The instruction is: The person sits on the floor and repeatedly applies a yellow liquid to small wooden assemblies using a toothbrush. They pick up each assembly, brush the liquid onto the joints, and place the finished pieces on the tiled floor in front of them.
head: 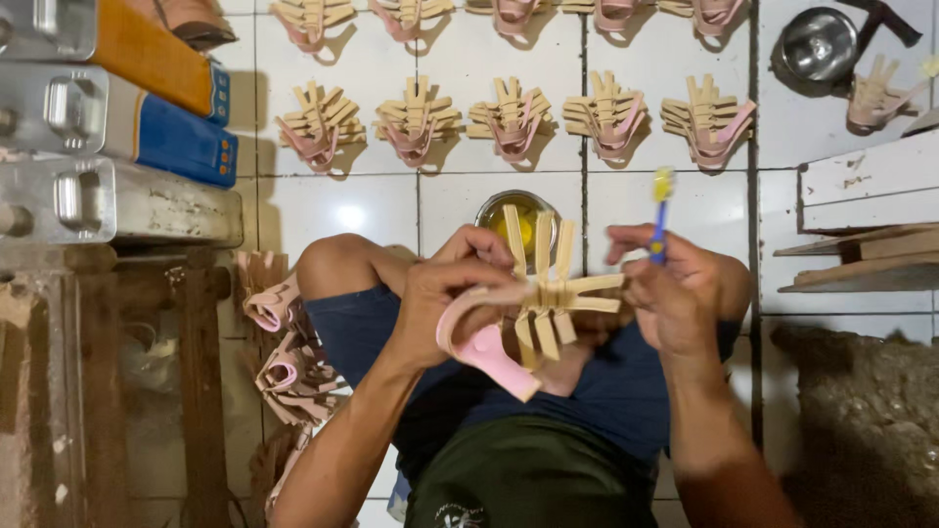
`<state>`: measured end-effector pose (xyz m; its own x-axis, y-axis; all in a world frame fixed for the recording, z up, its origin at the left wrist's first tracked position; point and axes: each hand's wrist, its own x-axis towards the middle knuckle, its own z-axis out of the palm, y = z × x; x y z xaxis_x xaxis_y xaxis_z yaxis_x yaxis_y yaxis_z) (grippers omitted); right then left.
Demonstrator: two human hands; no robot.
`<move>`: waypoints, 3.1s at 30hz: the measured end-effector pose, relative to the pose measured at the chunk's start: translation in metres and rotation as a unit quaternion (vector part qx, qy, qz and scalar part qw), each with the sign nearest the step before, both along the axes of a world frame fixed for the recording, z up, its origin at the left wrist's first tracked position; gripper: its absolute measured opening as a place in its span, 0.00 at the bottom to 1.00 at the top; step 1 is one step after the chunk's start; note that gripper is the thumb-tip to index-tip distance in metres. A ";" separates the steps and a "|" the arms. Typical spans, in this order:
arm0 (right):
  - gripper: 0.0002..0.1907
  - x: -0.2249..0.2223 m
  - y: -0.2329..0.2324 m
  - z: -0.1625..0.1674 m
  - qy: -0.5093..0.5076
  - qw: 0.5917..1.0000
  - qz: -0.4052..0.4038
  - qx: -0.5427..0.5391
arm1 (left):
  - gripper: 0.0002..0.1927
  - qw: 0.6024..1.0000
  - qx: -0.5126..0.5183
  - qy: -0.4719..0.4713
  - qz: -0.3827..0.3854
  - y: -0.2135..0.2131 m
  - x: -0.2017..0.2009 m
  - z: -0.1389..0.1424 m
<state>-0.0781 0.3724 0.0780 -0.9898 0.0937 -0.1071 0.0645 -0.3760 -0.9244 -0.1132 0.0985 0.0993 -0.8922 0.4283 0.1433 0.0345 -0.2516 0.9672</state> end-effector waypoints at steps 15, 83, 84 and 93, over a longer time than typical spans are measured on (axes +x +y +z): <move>0.14 -0.005 -0.016 0.051 0.038 0.981 0.066 0.177 | 0.28 0.981 -0.033 -0.026 -0.191 -0.011 -0.004 0.018; 0.12 0.018 -0.035 0.020 0.020 0.996 -0.010 0.086 | 0.17 0.995 -0.087 0.049 -0.031 -0.005 0.005 0.028; 0.09 0.017 -0.036 0.014 0.018 0.997 -0.030 0.072 | 0.18 0.995 -0.065 0.065 -0.032 -0.004 0.007 0.024; 0.02 0.007 -0.036 0.020 0.023 0.994 0.036 0.098 | 0.20 0.883 0.305 -0.350 -0.072 -0.018 0.016 -0.036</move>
<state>-0.0710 0.3366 0.0981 -0.9981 0.0377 -0.0486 0.0408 -0.1851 -0.9819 -0.0975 0.0801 0.0633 -0.7967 0.5775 -0.1780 -0.5919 -0.6863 0.4227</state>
